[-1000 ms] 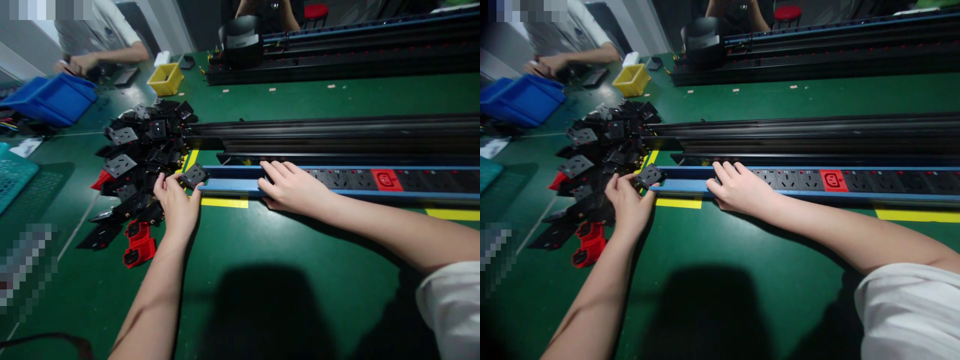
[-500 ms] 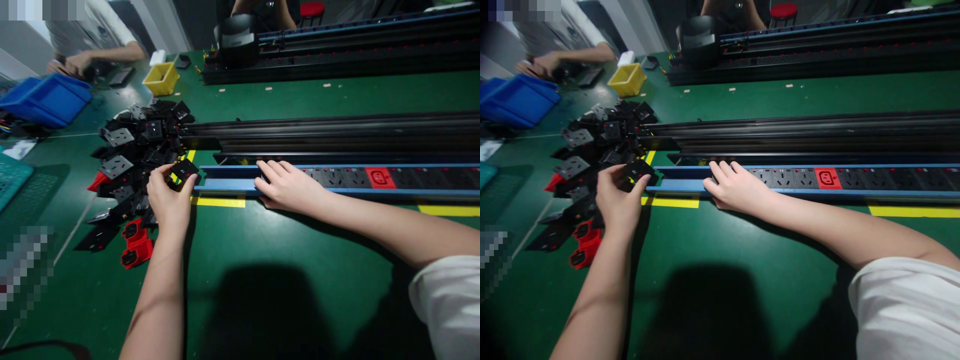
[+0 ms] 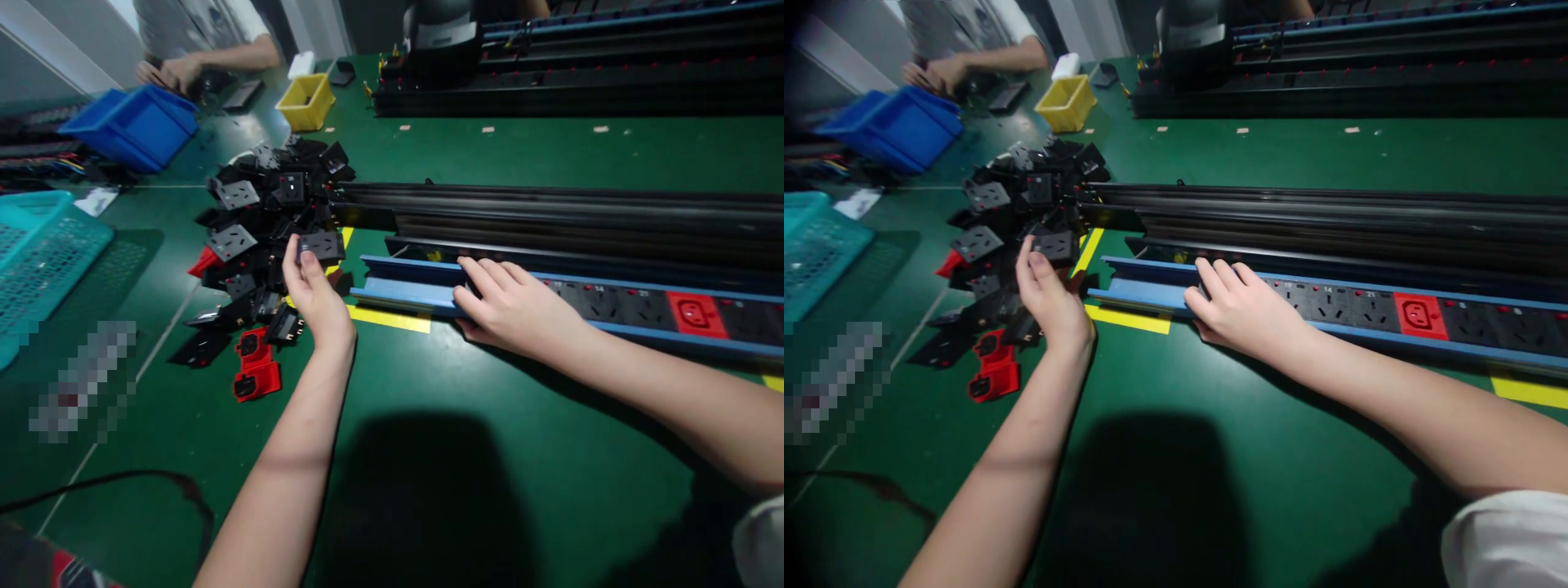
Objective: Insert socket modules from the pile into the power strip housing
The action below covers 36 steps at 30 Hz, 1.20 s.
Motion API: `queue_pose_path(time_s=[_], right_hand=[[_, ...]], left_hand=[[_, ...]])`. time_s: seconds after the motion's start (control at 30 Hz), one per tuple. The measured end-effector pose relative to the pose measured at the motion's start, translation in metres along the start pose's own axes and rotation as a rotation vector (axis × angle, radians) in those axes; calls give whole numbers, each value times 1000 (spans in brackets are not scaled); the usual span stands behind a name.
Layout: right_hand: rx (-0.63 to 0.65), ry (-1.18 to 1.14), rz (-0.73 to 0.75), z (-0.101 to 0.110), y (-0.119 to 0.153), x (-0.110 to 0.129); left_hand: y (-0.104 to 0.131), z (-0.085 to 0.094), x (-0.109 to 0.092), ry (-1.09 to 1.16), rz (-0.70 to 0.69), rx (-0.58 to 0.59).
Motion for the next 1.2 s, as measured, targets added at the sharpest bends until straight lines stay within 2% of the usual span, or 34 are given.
queue_pose_path(time_s=[0.1, 0.23, 0.43, 0.7, 0.87, 1.07, 1.2], right_hand=[[-4, 7, 9, 1, -1, 0], [-23, 24, 15, 2, -2, 0], [-29, 37, 22, 3, -2, 0], [-21, 42, 18, 2, -2, 0], [-34, 27, 12, 3, -2, 0], [-35, -2, 7, 4, -3, 0], [-42, -15, 3, 3, -2, -1]], left_hand=[[-2, -3, 1, 37, 39, 48], [-5, -7, 6, 137, 169, 70], [-1, -13, 4, 236, 244, 157], [2, -16, 4, 220, 325, 104], [2, -17, 9, 142, 285, 107], [2, -12, 1, -4, 28, 107], [-1, -6, -6, -133, -21, 101]])
Point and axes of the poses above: each hand's wrist, its own y-axis away from the middle knuckle, its own z-axis out of the back of the hand, x = y × z, the point moved 5 cm from there along -y, towards the middle knuckle, and after that the axes turned 14 degrees about z, right-handed, at the moved point
